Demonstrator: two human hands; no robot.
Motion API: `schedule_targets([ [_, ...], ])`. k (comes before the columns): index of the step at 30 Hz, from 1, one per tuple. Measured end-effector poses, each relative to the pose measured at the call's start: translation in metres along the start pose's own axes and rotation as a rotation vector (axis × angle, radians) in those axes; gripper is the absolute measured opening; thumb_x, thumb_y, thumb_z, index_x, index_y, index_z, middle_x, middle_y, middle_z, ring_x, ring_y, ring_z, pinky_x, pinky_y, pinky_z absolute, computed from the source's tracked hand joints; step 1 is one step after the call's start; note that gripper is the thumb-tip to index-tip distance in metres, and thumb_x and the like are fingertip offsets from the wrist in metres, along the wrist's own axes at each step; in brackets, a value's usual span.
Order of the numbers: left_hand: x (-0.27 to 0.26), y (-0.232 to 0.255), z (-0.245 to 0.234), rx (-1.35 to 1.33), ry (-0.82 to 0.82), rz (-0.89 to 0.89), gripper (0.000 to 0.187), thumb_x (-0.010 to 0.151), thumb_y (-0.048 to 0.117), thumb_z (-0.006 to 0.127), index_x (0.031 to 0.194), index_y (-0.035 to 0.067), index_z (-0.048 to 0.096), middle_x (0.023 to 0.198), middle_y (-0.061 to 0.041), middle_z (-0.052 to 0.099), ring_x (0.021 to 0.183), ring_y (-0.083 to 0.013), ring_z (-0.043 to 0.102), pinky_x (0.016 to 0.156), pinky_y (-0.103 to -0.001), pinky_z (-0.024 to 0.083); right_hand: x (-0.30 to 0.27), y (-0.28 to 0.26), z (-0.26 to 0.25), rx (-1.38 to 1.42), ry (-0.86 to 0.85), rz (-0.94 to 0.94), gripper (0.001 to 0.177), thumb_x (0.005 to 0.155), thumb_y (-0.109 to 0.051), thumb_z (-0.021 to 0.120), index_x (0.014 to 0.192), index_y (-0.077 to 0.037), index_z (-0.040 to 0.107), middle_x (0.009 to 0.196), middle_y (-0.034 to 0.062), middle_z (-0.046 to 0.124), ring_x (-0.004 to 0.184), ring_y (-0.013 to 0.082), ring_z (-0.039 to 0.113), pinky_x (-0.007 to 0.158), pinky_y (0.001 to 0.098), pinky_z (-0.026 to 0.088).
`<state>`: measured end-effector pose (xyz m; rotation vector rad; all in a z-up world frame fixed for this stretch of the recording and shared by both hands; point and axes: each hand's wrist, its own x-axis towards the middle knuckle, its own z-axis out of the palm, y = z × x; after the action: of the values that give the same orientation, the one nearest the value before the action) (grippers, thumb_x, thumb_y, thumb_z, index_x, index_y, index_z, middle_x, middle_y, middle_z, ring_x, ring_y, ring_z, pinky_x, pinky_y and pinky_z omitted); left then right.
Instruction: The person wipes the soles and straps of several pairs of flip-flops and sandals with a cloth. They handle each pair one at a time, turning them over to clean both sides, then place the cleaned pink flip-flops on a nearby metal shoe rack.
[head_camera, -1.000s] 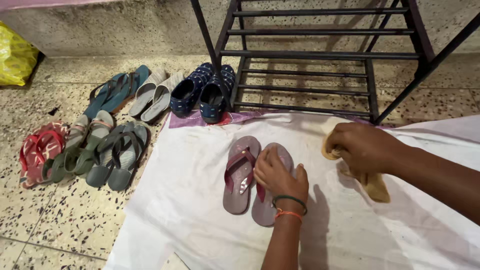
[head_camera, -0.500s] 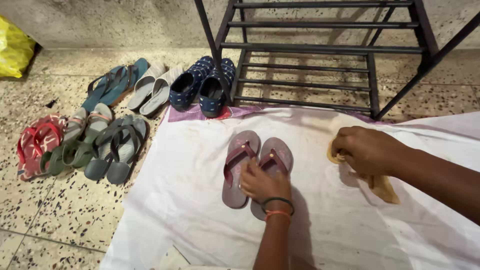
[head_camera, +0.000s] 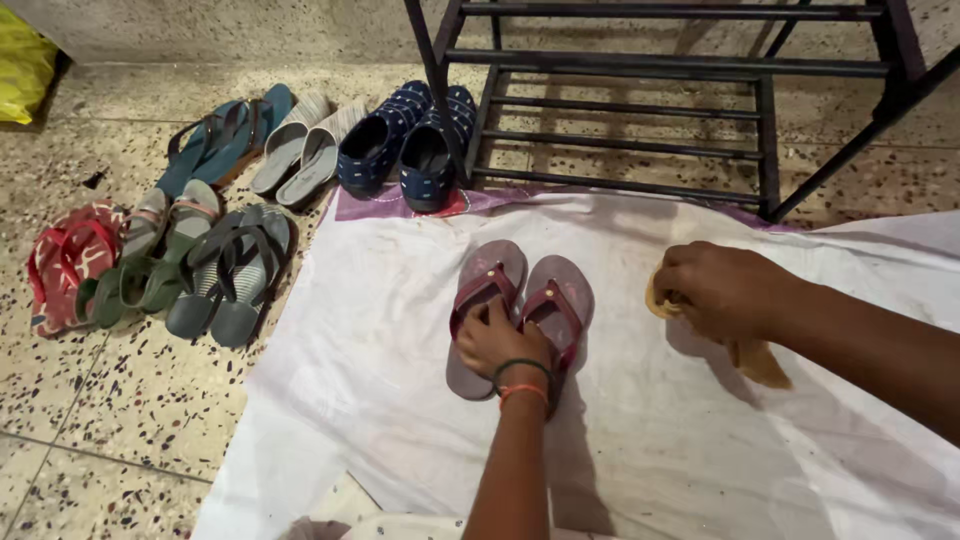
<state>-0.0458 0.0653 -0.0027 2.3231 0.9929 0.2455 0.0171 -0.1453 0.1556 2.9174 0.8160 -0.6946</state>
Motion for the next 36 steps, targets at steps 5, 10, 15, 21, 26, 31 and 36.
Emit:
schedule_targets([
  [5, 0.008, 0.002, -0.008, 0.045, -0.030, 0.002, 0.035, 0.075, 0.026, 0.083, 0.110, 0.026, 0.078, 0.127, 0.000, 0.060, 0.123, -0.0306, 0.049, 0.106, -0.048, 0.039, 0.001, 0.000, 0.000, -0.005, -0.053, 0.040, 0.042, 0.074, -0.008, 0.073, 0.112, -0.024, 0.073, 0.120, -0.0056, 0.065, 0.115, 0.0208, 0.063, 0.092, 0.0380, 0.057],
  [10, -0.006, 0.009, -0.007, -0.061, 0.076, 0.076, 0.023, 0.076, 0.024, 0.083, 0.097, 0.015, 0.081, 0.113, -0.006, 0.066, 0.111, -0.0319, 0.055, 0.100, -0.046, 0.044, 0.004, 0.006, 0.000, -0.030, -0.035, 0.042, 0.033, 0.079, -0.013, 0.071, 0.111, -0.023, 0.074, 0.119, -0.0038, 0.065, 0.114, 0.0222, 0.063, 0.092, 0.0396, 0.056],
  [15, -0.020, 0.021, -0.002, -0.190, 0.079, 0.116, 0.026, 0.078, 0.020, 0.079, 0.101, 0.007, 0.079, 0.108, -0.011, 0.066, 0.101, -0.0332, 0.063, 0.089, -0.043, 0.051, 0.016, 0.015, 0.010, -0.045, 0.007, 0.025, 0.022, 0.083, -0.018, 0.069, 0.104, -0.020, 0.075, 0.115, -0.0015, 0.066, 0.111, 0.0237, 0.066, 0.089, 0.0401, 0.058],
  [21, -0.032, 0.045, 0.010, -0.247, -0.066, 0.087, 0.026, 0.083, 0.022, 0.076, 0.101, 0.003, 0.077, 0.115, -0.012, 0.062, 0.097, -0.0331, 0.065, 0.085, -0.045, 0.053, 0.026, 0.026, 0.030, -0.118, -0.057, 0.025, 0.019, 0.081, -0.016, 0.067, 0.099, -0.020, 0.073, 0.111, 0.0005, 0.066, 0.108, 0.0249, 0.067, 0.088, 0.0400, 0.058],
  [26, -0.030, 0.047, 0.008, -0.226, -0.183, 0.105, 0.028, 0.084, 0.022, 0.074, 0.099, -0.001, 0.073, 0.118, -0.012, 0.059, 0.104, -0.0325, 0.062, 0.089, -0.042, 0.052, 0.021, 0.030, 0.044, -0.146, -0.070, -0.011, 0.017, 0.081, -0.017, 0.067, 0.097, -0.019, 0.073, 0.110, 0.0020, 0.065, 0.110, 0.0253, 0.065, 0.090, 0.0405, 0.058],
  [31, -0.033, 0.042, 0.004, -0.222, -0.176, 0.166, 0.024, 0.085, 0.016, 0.071, 0.104, 0.001, 0.074, 0.115, -0.013, 0.060, 0.109, -0.0325, 0.060, 0.093, -0.041, 0.050, 0.010, 0.021, 0.052, -0.066, -0.165, 0.053, 0.023, 0.084, -0.027, 0.067, 0.105, -0.020, 0.072, 0.118, 0.0047, 0.061, 0.113, 0.0282, 0.063, 0.095, 0.0424, 0.055],
  [36, -0.046, 0.022, 0.001, -0.362, 0.004, 0.303, 0.023, 0.080, 0.004, 0.068, 0.102, 0.004, 0.075, 0.113, -0.012, 0.064, 0.109, -0.0342, 0.058, 0.094, -0.042, 0.048, 0.015, 0.014, 0.048, -0.167, -0.170, 0.031, 0.024, 0.088, -0.027, 0.064, 0.108, -0.014, 0.070, 0.121, 0.0090, 0.061, 0.114, 0.0294, 0.062, 0.092, 0.0431, 0.057],
])
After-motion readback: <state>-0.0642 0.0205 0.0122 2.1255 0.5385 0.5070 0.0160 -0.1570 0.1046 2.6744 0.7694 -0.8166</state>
